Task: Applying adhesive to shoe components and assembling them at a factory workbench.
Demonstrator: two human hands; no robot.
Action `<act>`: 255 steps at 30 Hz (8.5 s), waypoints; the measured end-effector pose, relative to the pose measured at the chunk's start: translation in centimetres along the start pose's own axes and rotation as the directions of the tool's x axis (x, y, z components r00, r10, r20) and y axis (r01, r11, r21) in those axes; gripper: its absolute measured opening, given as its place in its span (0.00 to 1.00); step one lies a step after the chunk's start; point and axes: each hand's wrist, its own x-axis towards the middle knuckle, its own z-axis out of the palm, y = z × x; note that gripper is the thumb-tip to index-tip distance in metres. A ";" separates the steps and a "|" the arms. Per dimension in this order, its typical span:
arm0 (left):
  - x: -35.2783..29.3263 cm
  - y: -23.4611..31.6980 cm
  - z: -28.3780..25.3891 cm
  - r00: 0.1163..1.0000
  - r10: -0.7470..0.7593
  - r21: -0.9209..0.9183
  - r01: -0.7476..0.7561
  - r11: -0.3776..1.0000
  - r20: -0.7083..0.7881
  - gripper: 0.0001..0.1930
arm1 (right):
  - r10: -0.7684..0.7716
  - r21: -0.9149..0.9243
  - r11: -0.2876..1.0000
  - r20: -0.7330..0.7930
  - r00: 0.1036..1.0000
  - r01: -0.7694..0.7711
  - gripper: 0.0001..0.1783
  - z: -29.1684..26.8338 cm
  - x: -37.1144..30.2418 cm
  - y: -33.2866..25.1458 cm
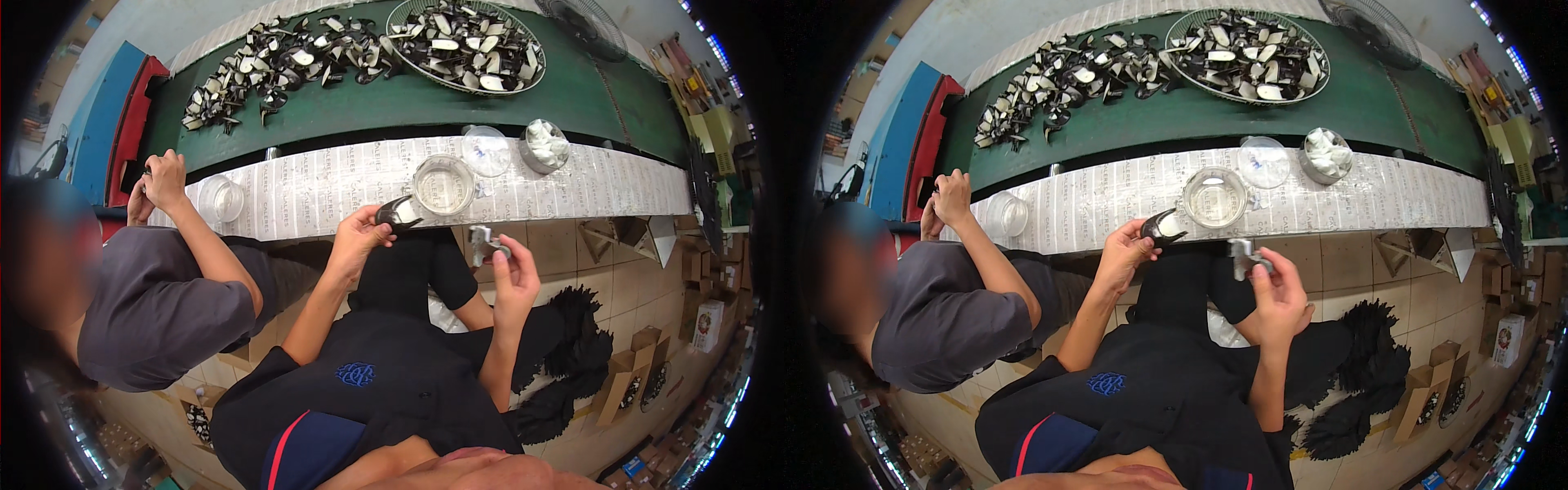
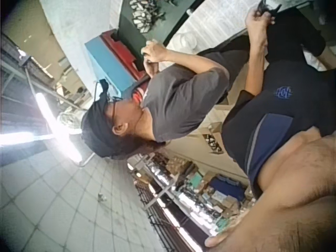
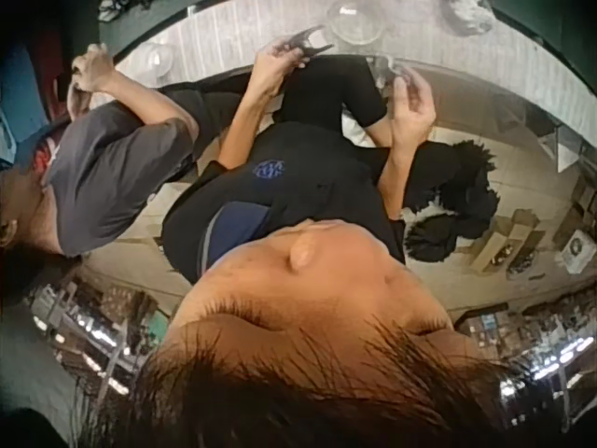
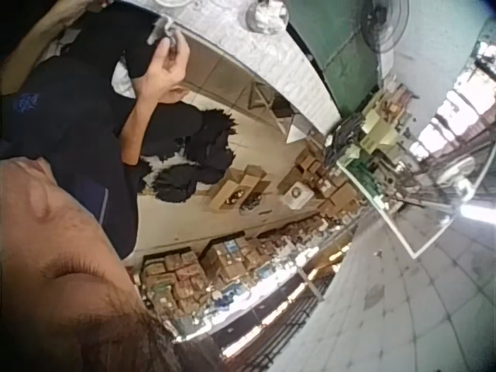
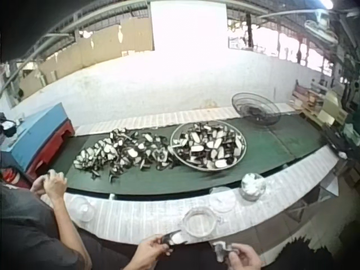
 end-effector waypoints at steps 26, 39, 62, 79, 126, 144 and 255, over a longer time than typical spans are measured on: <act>-1.7 0.2 6.1 0.952 0.011 -0.196 0.051 0.979 0.305 0.11 | -0.517 -0.673 0.487 0.291 0.805 0.556 0.20 4.3 -3.1 -2.6; -1.2 -0.3 5.6 0.943 -0.003 -0.210 0.077 0.975 0.332 0.10 | -0.420 -0.629 0.602 0.275 0.865 0.492 0.17 4.4 -3.5 -3.3; -1.3 -0.1 5.6 0.941 -0.062 -0.114 0.105 0.988 0.334 0.12 | -0.387 -0.631 0.589 0.329 0.861 0.505 0.16 3.2 -1.9 -3.3; -1.2 0.4 5.7 0.947 -0.075 -0.034 0.090 0.995 0.311 0.12 | -0.389 -0.767 0.490 0.233 0.891 0.415 0.15 3.3 -1.4 -2.7; -1.4 0.5 6.4 0.951 -0.147 -0.158 0.195 0.968 0.271 0.06 | -0.334 -0.747 0.558 0.195 0.922 0.361 0.16 3.1 -2.9 -3.4; -2.6 1.6 6.6 0.920 -0.191 -0.159 0.257 0.953 0.344 0.10 | -0.324 -0.718 0.680 -0.112 0.939 0.149 0.14 -1.6 -0.9 -3.0; -0.7 4.1 6.9 0.932 -0.120 -0.261 0.217 0.941 0.341 0.11 | -0.079 -0.578 0.797 0.187 0.979 0.175 0.11 -9.2 -5.4 2.9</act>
